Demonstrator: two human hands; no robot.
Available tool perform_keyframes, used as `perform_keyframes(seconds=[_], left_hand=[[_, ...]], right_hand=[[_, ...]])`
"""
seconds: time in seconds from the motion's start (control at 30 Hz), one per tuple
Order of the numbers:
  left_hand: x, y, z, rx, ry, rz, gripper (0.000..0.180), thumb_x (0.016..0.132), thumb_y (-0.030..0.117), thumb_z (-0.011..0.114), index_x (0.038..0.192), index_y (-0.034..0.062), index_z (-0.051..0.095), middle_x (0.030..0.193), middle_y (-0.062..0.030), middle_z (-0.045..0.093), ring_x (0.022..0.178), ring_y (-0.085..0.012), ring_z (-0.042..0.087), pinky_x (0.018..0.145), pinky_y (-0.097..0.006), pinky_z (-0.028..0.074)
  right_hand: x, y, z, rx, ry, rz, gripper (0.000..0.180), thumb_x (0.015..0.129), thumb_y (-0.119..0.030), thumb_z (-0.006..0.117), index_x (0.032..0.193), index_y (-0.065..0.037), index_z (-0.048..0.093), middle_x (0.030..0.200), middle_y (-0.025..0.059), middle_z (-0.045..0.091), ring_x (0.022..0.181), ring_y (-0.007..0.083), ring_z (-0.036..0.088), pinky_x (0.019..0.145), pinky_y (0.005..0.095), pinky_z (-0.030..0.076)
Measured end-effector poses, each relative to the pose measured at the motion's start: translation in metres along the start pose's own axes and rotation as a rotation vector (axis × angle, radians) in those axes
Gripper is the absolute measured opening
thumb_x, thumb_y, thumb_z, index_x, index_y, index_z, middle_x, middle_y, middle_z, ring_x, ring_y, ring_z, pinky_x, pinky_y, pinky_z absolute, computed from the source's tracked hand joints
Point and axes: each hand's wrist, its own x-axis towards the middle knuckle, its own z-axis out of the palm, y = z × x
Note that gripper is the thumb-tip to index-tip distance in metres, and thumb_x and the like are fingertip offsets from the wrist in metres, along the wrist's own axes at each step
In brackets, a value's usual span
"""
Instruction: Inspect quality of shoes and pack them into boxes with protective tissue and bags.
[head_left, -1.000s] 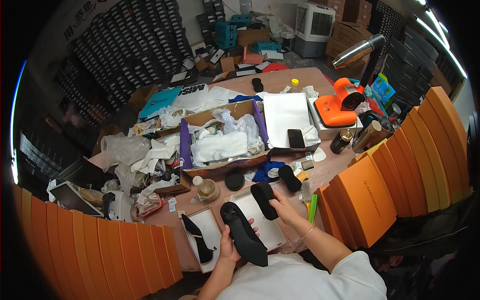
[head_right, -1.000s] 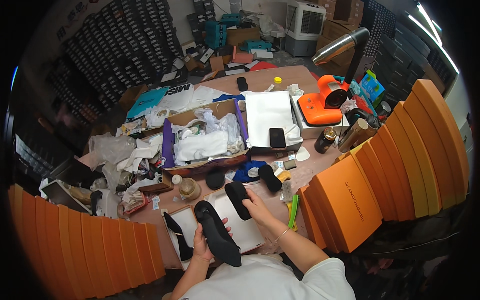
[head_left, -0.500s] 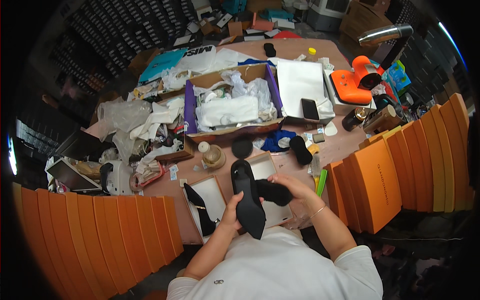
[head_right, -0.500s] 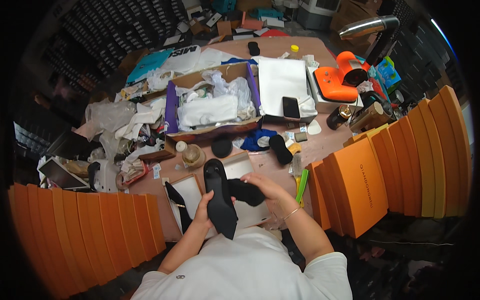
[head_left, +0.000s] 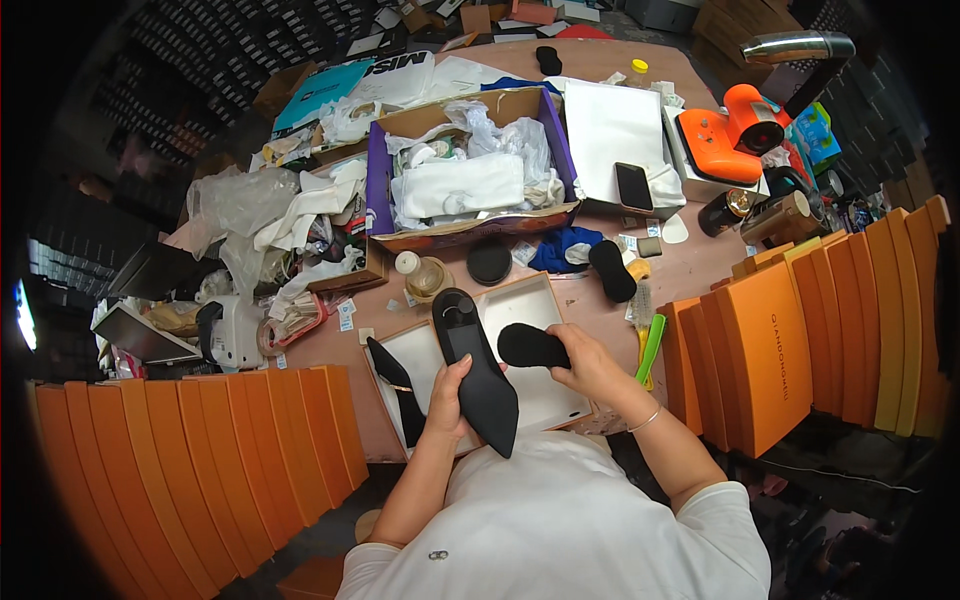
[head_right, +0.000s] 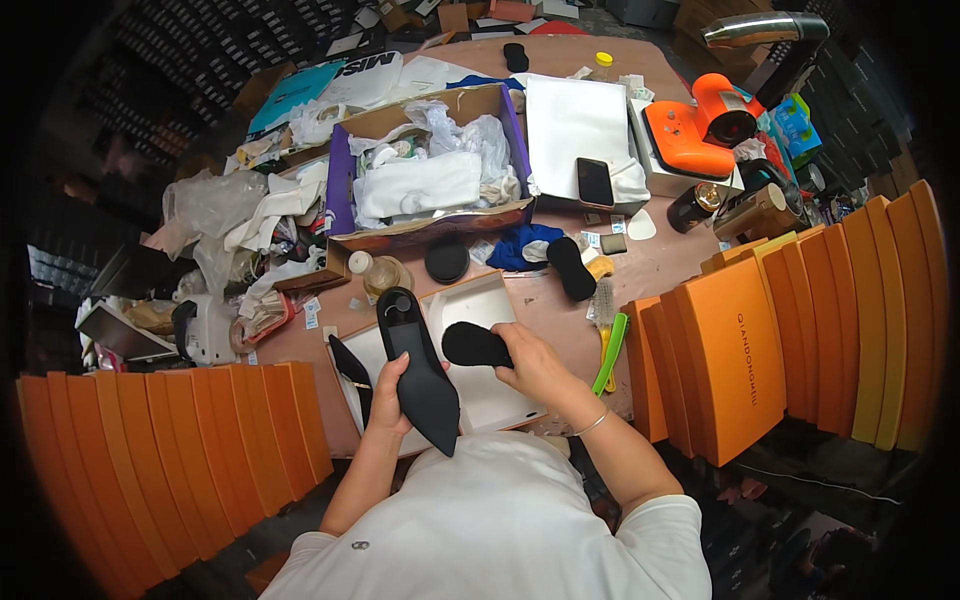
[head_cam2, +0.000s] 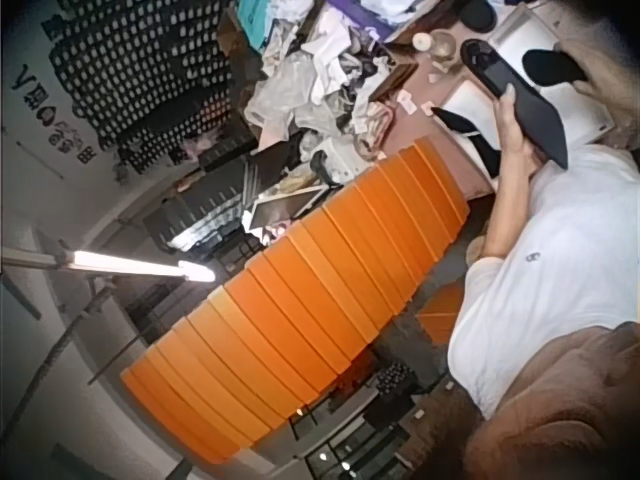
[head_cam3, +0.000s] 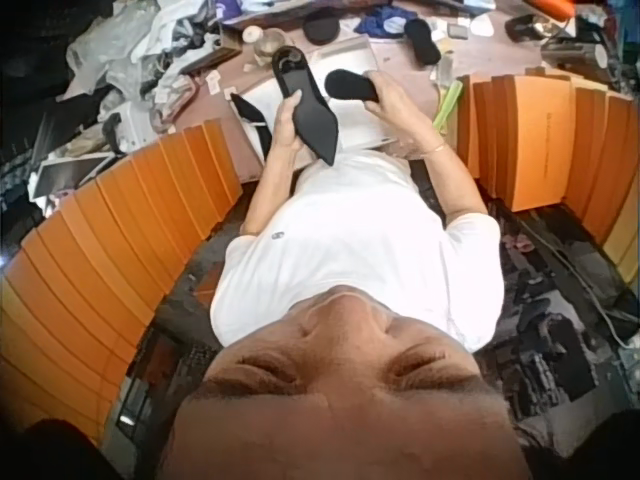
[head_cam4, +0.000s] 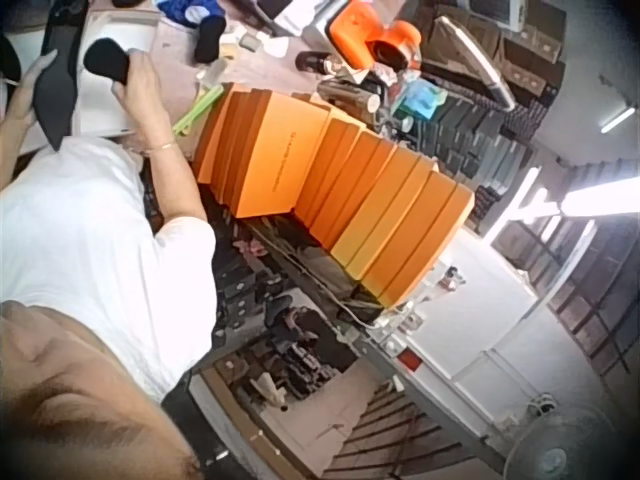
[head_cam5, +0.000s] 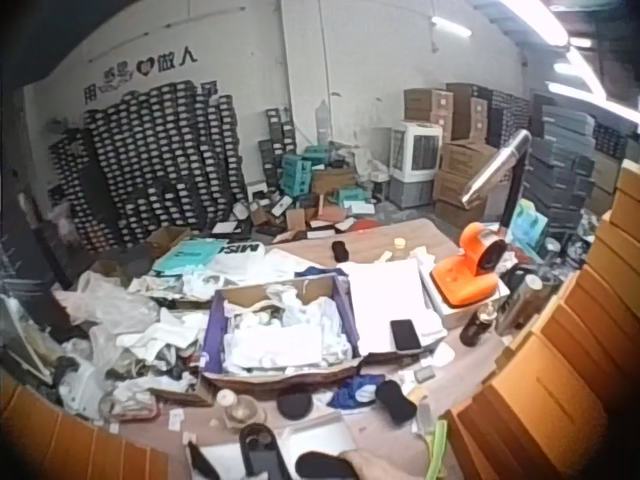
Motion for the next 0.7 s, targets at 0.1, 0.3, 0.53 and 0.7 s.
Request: perform_keyframes(seconds=[0.1,0.3,0.53,0.7], left_hand=[[-0.009,0.013,0.009,0.142,-0.118,0.039,0.045,0.089,0.030,0.056,0.119,-0.0028,0.050,0.100,-0.0205,0.064,0.085,-0.0218,0.067,0.068,-0.030,0.058],[-0.005,-0.005,0.011,0.110,-0.183,-0.136,0.050,0.088,0.034,0.056,0.120,-0.0033,0.051,0.096,-0.0161,0.065,0.082,-0.0206,0.067,0.069,-0.030,0.057],[-0.012,-0.025,0.024,-0.181,-0.003,-0.067,0.048,0.086,0.041,0.056,0.116,0.0027,0.054,0.097,-0.0128,0.064,0.083,-0.0220,0.066,0.072,-0.035,0.057],[-0.018,-0.030,0.018,-0.120,0.013,-0.056,0.051,0.086,0.043,0.055,0.118,0.0039,0.054,0.101,-0.0126,0.064,0.090,-0.0221,0.065,0.078,-0.036,0.056]], right_hand=[[-0.002,-0.003,-0.009,-0.096,-0.095,-0.134,0.047,0.068,-0.003,0.067,0.113,0.000,0.054,0.105,0.0177,0.056,0.097,0.0369,0.057,0.085,0.0393,0.048],[0.003,-0.031,-0.034,0.336,-0.145,-0.087,0.038,0.071,-0.004,0.065,0.109,-0.002,0.058,0.111,0.0144,0.057,0.105,0.0308,0.057,0.092,0.0361,0.045],[-0.005,-0.016,0.041,0.641,0.227,-0.009,0.044,0.089,-0.021,0.060,0.127,-0.003,0.051,0.137,0.0163,0.045,0.127,0.0301,0.044,0.106,0.0350,0.034],[-0.025,-0.035,0.048,0.794,0.071,0.031,0.059,0.097,-0.029,0.053,0.146,-0.005,0.028,0.142,0.0183,0.039,0.132,0.0282,0.037,0.108,0.0332,0.030]])
